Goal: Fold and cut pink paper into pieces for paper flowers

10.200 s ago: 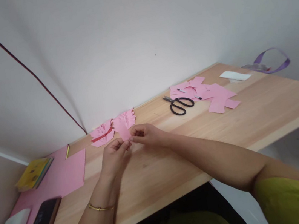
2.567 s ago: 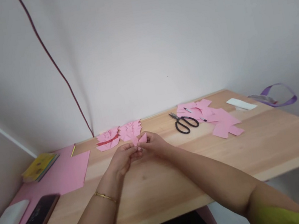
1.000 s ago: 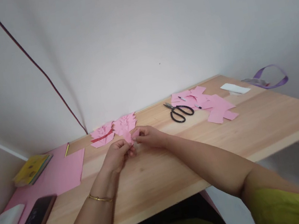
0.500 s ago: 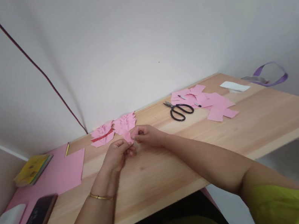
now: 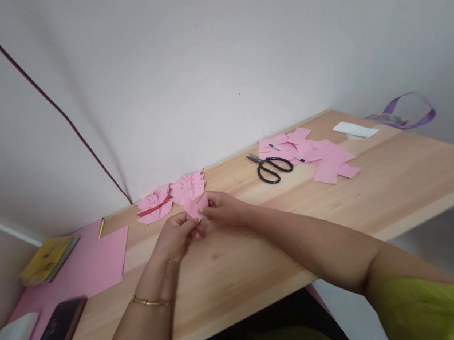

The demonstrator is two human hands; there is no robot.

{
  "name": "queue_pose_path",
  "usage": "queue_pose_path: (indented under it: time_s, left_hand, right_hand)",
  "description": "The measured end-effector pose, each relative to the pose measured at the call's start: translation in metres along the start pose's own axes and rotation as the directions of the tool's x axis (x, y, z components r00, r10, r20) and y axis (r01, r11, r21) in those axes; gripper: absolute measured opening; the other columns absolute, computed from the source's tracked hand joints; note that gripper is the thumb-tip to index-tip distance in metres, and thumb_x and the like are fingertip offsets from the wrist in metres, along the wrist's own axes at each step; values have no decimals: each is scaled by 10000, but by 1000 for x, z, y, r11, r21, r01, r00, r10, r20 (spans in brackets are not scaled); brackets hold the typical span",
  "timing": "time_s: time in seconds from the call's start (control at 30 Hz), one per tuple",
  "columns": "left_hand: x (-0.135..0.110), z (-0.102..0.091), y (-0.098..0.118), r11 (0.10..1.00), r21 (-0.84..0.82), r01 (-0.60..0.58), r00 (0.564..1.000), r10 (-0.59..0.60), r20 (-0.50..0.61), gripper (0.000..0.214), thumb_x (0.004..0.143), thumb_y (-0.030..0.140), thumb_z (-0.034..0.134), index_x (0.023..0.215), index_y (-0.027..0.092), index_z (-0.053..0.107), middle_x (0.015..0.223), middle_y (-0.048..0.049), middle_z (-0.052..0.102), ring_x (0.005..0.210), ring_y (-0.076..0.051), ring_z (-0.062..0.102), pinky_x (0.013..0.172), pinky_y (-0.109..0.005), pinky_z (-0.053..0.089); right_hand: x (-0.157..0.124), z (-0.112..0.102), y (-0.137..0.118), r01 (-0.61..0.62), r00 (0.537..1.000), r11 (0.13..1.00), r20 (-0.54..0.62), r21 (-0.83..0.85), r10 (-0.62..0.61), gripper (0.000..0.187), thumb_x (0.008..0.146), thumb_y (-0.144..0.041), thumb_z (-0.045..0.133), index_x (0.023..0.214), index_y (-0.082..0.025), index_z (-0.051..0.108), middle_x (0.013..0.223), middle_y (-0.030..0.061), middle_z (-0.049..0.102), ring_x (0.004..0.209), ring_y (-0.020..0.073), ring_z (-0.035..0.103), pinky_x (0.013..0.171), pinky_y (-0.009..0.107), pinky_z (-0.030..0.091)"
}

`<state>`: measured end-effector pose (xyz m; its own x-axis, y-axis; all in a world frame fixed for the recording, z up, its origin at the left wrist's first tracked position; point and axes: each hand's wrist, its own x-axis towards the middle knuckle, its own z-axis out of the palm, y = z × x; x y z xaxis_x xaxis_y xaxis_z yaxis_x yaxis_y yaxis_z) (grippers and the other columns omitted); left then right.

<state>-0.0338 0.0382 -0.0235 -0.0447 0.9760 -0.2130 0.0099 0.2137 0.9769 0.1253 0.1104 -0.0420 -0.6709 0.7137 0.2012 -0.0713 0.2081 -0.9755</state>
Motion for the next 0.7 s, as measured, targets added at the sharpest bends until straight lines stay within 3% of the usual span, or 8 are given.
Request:
queue_pose_path:
  time_s: [0.2, 0.53, 0.7]
  left_hand:
    - [-1, 3, 3, 999, -46, 26, 999, -27, -21, 157, 651, 268, 667, 665, 121, 613, 575, -31, 635, 445, -92, 535, 475, -213, 396]
    - [-1, 4, -2, 1000, -2, -25, 1000, 25, -16, 136, 666, 247, 661, 652, 123, 606, 599, -33, 648, 466, -88, 544, 495, -202, 393]
    - [0, 3, -4, 998, 29, -49, 999, 50, -15, 159, 677, 265, 669, 649, 122, 605, 625, -42, 658, 485, -94, 558, 516, -211, 408]
  right_hand:
    - [2, 0, 4, -11, 1000, 999, 7, 32, 11, 245, 795, -356, 599, 911, -142, 579, 774, 13, 595, 661, 111, 506, 644, 254, 426]
    - [-2, -2, -14, -127, 991, 991, -37, -30, 126, 263, 772, -409, 603, 776, -146, 588, 594, -42, 505, 551, 92, 433, 561, 232, 341]
    - [-2, -4, -15, -156, 988, 983, -6, -97, 156, 294, 796, -438, 571, 752, -148, 582, 575, -47, 485, 522, 84, 389, 531, 229, 307]
